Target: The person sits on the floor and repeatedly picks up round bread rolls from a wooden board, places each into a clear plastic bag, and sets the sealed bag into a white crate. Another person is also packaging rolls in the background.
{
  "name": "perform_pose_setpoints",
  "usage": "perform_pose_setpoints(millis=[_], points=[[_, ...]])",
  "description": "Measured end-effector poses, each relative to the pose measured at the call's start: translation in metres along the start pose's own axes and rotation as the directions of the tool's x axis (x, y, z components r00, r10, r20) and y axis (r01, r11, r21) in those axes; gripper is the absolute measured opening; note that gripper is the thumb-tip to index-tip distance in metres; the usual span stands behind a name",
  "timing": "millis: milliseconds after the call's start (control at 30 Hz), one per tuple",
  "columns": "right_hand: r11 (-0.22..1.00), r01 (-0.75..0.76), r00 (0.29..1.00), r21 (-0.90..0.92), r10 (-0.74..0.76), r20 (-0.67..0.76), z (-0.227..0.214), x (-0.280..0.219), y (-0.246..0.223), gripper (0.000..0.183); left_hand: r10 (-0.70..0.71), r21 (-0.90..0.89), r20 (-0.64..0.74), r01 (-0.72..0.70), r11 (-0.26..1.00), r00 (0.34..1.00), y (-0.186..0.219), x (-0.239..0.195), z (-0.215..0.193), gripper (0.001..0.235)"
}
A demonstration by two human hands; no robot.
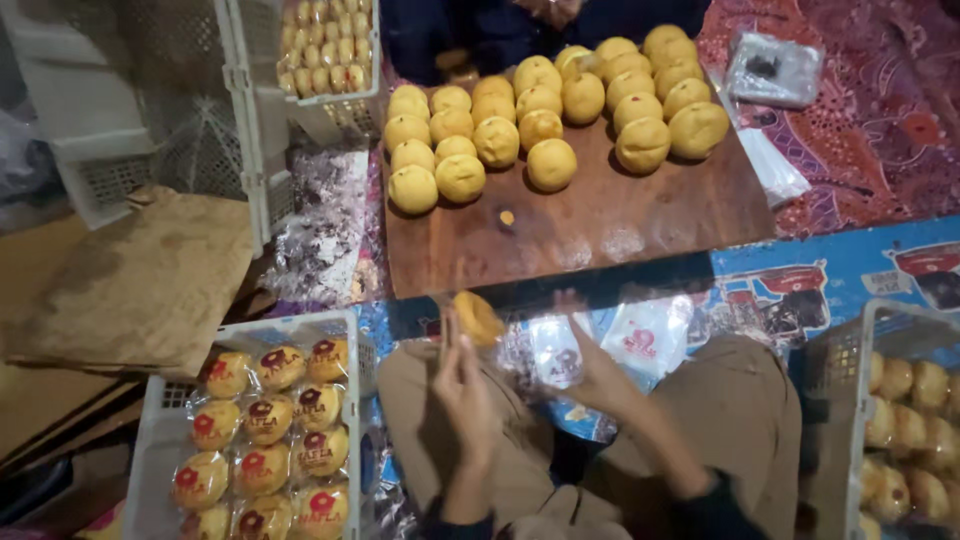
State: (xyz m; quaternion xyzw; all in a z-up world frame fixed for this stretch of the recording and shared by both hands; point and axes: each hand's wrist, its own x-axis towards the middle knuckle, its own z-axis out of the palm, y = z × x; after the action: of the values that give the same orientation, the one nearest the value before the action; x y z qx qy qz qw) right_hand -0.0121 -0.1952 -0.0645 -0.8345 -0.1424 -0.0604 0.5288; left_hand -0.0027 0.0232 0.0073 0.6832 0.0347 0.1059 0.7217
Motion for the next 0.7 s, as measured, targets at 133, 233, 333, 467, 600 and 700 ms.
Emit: perform_pose_setpoints(millis=[133, 233, 333, 467, 600, 700], points=[[0.966, -0.132, 0.94, 0.221, 0.192, -0.281, 0.106, 0.019, 0.014, 0.081, 0.203, -0.033, 0.166, -0.2, 0.979, 0.965, -0.005, -0.043, 0.017, 0.063], [0.763, -0.303, 0.885, 0.571, 0.447, -0.127, 0.118, 0.034, 0.017, 0.069, 0.189, -0.05, -0.128, -0.197, 0.979, 0.973, -0.031, -0.026, -0.02, 0.064], [0.583, -0.445, 0.857, 0.679, 0.498, 0.135, 0.116, 0.009, 0.006, 0.062, -0.302, -0.157, 0.236, 0.343, 0.926, 0.923, -0.075, 0.024, -0.064, 0.047], [0.355, -0.618, 0.726, 0.701, 0.599, 0.337, 0.138, -0.015, -0.009, 0.049, -0.346, 0.177, 0.219, 0.311, 0.934, 0.912, -0.092, 0.023, -0.074, 0.034], [0.662, -0.434, 0.845, 0.611, 0.534, 0.021, 0.158, -0.018, -0.002, 0.033, -0.377, 0.539, -0.039, 0.338, 0.772, 0.925, -0.073, -0.005, -0.075, 0.029], [0.597, -0.457, 0.706, 0.66, 0.694, -0.14, 0.159, 0.0, 0.014, 0.029, -0.357, 0.617, -0.217, 0.411, 0.671, 0.909, -0.071, 0.005, -0.085, 0.026]])
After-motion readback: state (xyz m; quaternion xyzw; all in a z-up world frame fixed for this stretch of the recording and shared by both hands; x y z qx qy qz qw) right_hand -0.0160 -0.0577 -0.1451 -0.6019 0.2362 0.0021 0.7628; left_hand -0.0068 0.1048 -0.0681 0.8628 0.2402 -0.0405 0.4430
